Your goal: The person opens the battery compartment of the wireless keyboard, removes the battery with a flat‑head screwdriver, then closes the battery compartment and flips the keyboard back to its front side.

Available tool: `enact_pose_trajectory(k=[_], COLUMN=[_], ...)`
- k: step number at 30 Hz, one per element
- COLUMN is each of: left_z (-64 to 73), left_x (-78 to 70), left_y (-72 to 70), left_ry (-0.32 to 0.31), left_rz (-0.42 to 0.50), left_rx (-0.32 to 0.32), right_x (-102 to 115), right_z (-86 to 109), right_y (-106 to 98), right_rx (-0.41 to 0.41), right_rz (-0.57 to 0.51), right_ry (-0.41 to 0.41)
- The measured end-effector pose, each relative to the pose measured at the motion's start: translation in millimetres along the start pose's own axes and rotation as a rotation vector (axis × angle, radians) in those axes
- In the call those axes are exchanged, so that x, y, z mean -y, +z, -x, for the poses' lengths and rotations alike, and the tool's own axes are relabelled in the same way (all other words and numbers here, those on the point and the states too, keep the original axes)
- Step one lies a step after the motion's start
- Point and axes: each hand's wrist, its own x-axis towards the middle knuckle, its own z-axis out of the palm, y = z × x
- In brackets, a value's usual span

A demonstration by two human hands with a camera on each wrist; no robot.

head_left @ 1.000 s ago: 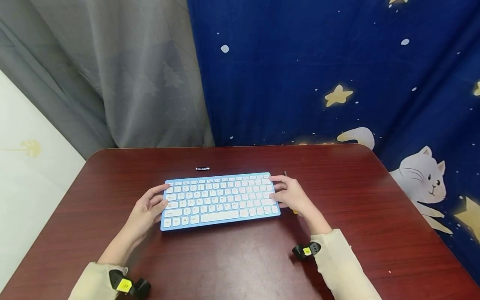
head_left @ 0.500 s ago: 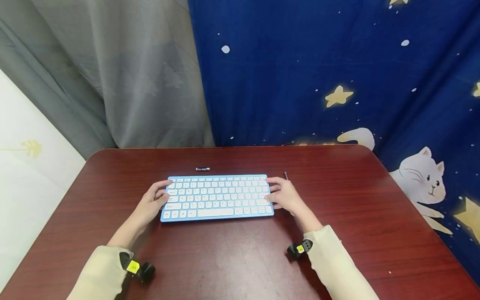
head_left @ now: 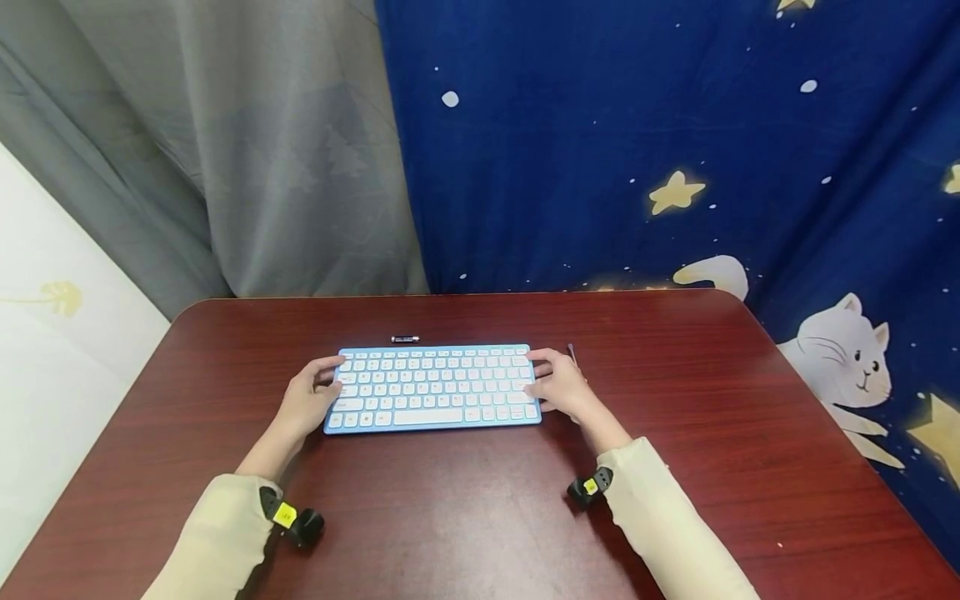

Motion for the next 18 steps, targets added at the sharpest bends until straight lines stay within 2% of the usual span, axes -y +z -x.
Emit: enact_pose_trajectory(k=[9, 18], left_z=[0.3, 0.0], left_x=[-5.2, -5.5], left_y=[4.6, 3.9], left_ry=[-0.052, -0.097], left_rz=[-0.007, 0.006], left_rx=[-0.022, -0.002], right_x=[-0.6, -1.3], right_z=[-0.1, -1.2], right_y=[0.4, -1.9], right_rx=[-0.02, -0.01], right_rz=[0.016, 0.029], right_ry=[0.003, 0.015])
